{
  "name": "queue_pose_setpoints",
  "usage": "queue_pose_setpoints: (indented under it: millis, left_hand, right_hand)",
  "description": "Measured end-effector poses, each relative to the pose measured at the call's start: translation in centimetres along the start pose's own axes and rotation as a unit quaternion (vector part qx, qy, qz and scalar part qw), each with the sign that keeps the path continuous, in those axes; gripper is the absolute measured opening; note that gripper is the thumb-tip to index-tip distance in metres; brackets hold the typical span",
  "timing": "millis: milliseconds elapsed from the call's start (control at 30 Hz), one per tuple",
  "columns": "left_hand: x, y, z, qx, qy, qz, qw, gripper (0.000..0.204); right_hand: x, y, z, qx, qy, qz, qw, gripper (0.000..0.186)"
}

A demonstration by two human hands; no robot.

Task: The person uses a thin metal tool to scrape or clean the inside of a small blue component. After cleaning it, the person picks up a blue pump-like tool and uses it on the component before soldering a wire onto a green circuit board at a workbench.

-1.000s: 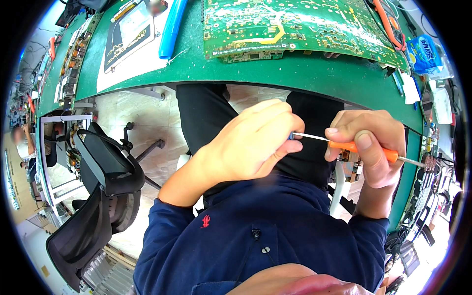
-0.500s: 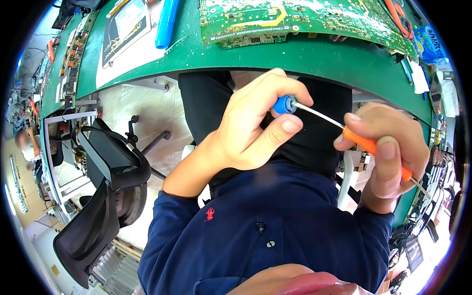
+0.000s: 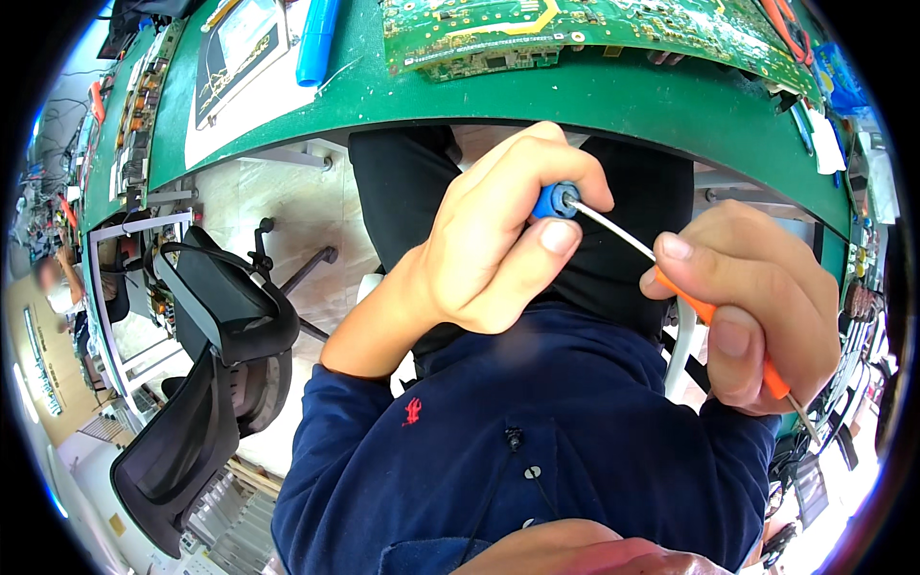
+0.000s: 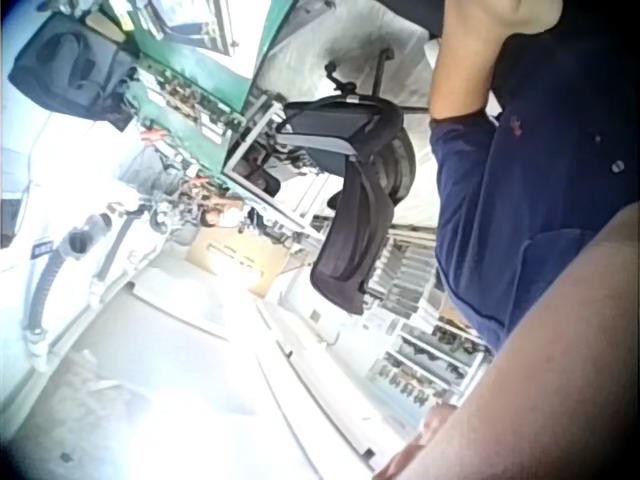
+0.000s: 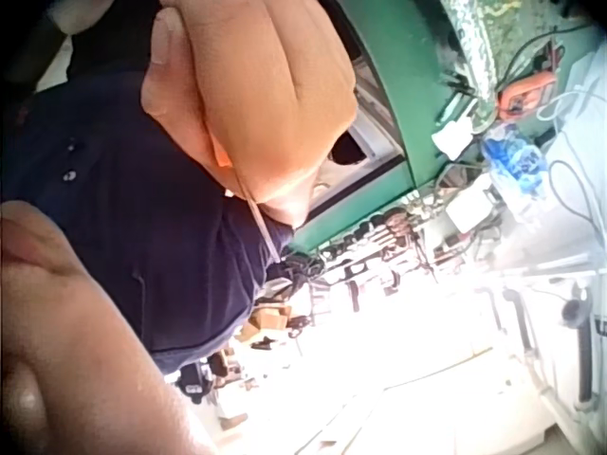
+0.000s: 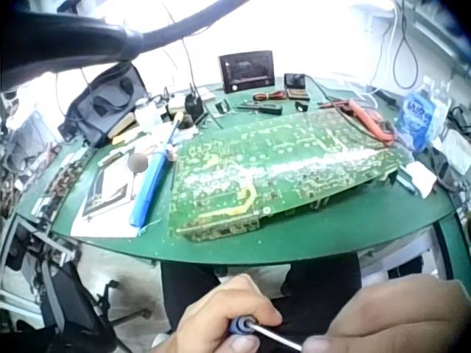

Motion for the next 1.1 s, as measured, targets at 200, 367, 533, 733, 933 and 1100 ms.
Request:
queue_pose_setpoints:
  millis: [200, 367, 533, 733, 933, 1100]
  left_hand:
    - [-0.6, 0.1, 0.0, -0.013, 0.072, 0.016, 0.997, 0.017]
    - [-0.9, 0.3, -0.1, -0.040, 0.120, 0.034, 0.991, 0.014]
    - [-1.9, 0.1, -0.1, -0.066, 0.125, 0.066, 0.988, 0.016]
    - [-3.0, 0.1, 0.2, -0.052, 0.115, 0.105, 0.986, 0.018]
    - [-2.2, 0.6, 0.5, -0.050, 0.147, 0.088, 0.984, 0.018]
    - [-1.8, 1.1, 0.1, -0.060, 0.207, 0.093, 0.972, 0.018]
  right_hand:
    - [0.1, 0.3, -1.2, -0.076, 0.042, 0.021, 0.996, 0.031]
    - [0.1, -0.1, -2.2, -0.150, 0.102, 0.010, 0.983, 0.029]
    - [0.5, -0.3, -2.6, -0.165, 0.126, 0.034, 0.978, 0.030]
    - [1.4, -0.2, -3.5, -0.180, 0.162, 0.069, 0.968, 0.029]
    - [1.9, -0.1, -4.0, -0.166, 0.162, 0.070, 0.970, 0.031]
    - [1.9, -0.2, -4.7, -0.157, 0.175, 0.070, 0.970, 0.032]
Point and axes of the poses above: each hand's wrist, its own y-axis towards the middle knuckle, its own x-axis out of the back of the hand, z = x × y, the point moved 6 cm from there along y, towards the middle knuckle, and after that the axes turned 4 degrees about -y, right-handed, at the moved point
